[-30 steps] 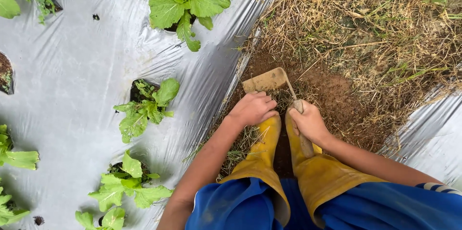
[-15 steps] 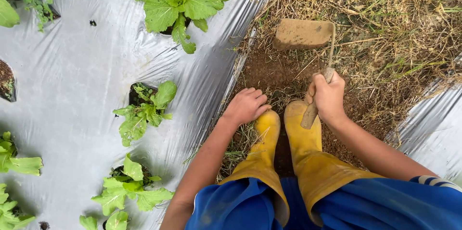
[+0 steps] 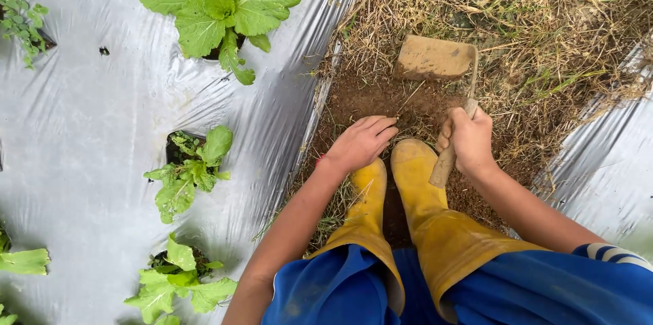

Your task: Using a hand hoe to loosen soil and manually pulling weeds from a garden bed.

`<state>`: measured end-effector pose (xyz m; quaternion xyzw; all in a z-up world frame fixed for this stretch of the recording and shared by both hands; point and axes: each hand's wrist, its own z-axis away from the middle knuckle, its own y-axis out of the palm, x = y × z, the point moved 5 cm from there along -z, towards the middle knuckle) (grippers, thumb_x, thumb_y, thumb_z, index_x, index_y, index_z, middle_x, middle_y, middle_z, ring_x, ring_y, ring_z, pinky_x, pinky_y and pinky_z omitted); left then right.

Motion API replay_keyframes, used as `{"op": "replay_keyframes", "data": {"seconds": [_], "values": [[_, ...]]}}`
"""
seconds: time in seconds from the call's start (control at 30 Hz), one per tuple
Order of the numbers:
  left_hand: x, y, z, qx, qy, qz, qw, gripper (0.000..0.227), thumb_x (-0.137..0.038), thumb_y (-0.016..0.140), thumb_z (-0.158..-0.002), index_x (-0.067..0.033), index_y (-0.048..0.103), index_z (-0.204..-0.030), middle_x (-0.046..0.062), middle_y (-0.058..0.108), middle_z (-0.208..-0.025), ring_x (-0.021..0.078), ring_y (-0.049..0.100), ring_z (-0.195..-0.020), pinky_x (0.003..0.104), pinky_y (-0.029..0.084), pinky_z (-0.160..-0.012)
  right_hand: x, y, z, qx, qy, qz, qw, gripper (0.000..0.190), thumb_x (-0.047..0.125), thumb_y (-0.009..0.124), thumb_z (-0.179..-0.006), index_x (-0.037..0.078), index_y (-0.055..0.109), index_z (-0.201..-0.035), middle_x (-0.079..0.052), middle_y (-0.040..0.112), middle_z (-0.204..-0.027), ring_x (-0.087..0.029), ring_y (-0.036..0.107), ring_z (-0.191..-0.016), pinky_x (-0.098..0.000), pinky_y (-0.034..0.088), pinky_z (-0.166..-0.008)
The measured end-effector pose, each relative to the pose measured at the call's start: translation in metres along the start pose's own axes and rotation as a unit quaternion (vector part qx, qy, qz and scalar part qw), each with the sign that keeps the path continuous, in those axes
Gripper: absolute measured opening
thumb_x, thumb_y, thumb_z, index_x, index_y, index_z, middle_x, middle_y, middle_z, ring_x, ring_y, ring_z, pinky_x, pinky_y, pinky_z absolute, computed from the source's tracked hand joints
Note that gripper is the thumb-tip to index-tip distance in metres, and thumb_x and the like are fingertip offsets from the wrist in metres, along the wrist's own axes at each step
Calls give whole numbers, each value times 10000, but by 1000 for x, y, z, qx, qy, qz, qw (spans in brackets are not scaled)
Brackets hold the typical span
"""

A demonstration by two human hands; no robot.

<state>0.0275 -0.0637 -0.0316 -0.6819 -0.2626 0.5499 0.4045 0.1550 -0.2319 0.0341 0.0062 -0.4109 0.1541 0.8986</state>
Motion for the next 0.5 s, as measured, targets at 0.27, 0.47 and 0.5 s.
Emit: {"op": "replay_keyframes", "data": {"seconds": [0.27,0.47,0.5], "values": [[-2,-11,-16,-91,58,-13,994,280,-442,514,-1052,-185,616,-1005,-2,554,-967,207,574,-969,352,466,-900,-10,1,27,45,32,24,998,115,29,491,-962,21,519,-850,-73,456,-490,-160,478,-333,-344,422,-312],[-39,-9,-79,-12,92,37,995,278,-355,465,-1082,-170,598,-1242,29,551,-1367,237,475,-1365,416,403,-1128,15,-52,37,-39,-11,-48,998,97,66,489,-1003,55,512,-909,-43,458,-532,-133,486,-371,-314,437,-344],[-45,-5,-90,31,100,56,993,324,-340,461,-1093,-161,579,-1335,37,503,-1529,249,398,-1482,455,349,-1217,16,-63,40,-54,-20,-64,996,91,69,485,-1008,57,506,-920,-35,456,-546,-131,481,-381,-306,434,-356]]}}
